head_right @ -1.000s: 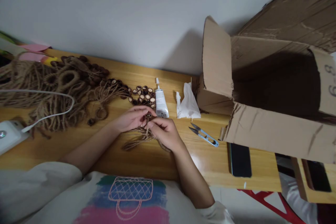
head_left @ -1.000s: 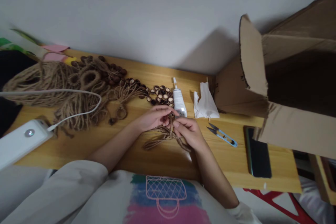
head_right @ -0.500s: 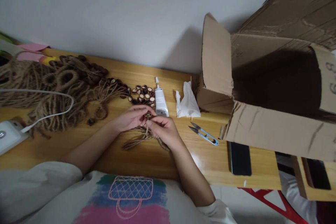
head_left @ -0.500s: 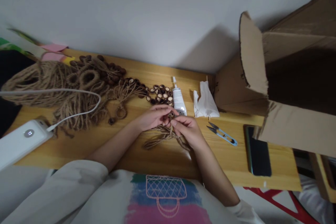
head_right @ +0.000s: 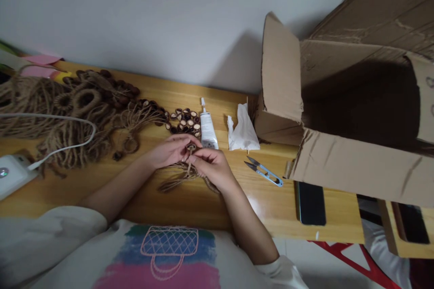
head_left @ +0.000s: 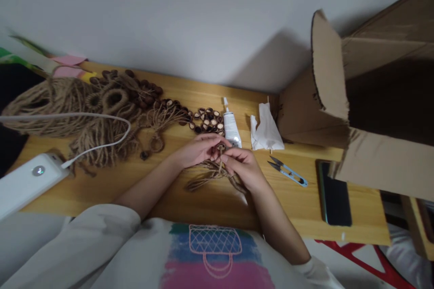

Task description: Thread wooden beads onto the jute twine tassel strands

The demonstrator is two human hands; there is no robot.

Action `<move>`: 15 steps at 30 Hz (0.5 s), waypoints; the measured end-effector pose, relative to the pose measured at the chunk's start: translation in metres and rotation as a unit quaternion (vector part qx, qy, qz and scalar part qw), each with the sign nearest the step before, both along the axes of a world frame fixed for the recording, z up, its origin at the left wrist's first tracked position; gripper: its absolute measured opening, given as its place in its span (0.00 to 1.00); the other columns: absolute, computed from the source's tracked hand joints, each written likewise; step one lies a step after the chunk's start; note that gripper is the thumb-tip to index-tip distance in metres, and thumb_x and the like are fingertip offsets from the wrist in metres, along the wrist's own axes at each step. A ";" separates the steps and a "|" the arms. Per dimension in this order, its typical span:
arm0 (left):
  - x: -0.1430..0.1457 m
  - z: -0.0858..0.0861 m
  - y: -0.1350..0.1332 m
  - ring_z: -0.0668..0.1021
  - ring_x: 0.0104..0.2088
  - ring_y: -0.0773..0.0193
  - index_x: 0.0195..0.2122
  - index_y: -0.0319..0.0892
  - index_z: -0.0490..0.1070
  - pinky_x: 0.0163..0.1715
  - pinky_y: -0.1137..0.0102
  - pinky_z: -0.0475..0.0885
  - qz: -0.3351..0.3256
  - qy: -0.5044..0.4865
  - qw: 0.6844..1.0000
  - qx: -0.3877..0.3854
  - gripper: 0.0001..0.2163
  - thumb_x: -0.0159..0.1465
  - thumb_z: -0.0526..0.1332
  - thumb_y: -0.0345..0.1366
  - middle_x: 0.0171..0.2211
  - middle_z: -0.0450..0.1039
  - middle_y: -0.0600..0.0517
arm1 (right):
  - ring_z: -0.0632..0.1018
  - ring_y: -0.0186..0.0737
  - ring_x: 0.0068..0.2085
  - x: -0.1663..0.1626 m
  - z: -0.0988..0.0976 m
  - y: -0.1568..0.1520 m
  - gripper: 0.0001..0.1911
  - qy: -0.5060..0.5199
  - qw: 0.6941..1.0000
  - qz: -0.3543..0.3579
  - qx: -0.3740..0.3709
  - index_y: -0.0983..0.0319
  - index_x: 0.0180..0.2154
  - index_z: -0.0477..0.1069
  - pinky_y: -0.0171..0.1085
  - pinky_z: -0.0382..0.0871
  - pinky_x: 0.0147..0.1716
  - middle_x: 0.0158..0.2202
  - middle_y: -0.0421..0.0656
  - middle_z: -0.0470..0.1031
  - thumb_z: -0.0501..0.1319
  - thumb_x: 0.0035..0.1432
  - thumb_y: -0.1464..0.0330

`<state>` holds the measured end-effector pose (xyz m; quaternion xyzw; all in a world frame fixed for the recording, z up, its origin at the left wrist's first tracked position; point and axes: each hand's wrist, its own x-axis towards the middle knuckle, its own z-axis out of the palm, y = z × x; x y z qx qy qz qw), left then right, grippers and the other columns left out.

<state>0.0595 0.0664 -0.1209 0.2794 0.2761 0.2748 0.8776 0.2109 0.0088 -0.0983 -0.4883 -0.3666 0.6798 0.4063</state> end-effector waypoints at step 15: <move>-0.001 -0.002 0.000 0.73 0.21 0.71 0.33 0.33 0.76 0.23 0.76 0.69 0.004 0.001 1.000 -0.009 0.12 0.55 0.68 0.40 0.21 0.72 0.52 | 0.59 0.25 0.15 0.001 -0.002 -0.001 0.15 0.029 1.000 -0.002 0.002 0.64 0.25 0.74 0.29 0.52 0.16 0.13 0.33 0.62 0.69 0.47 0.58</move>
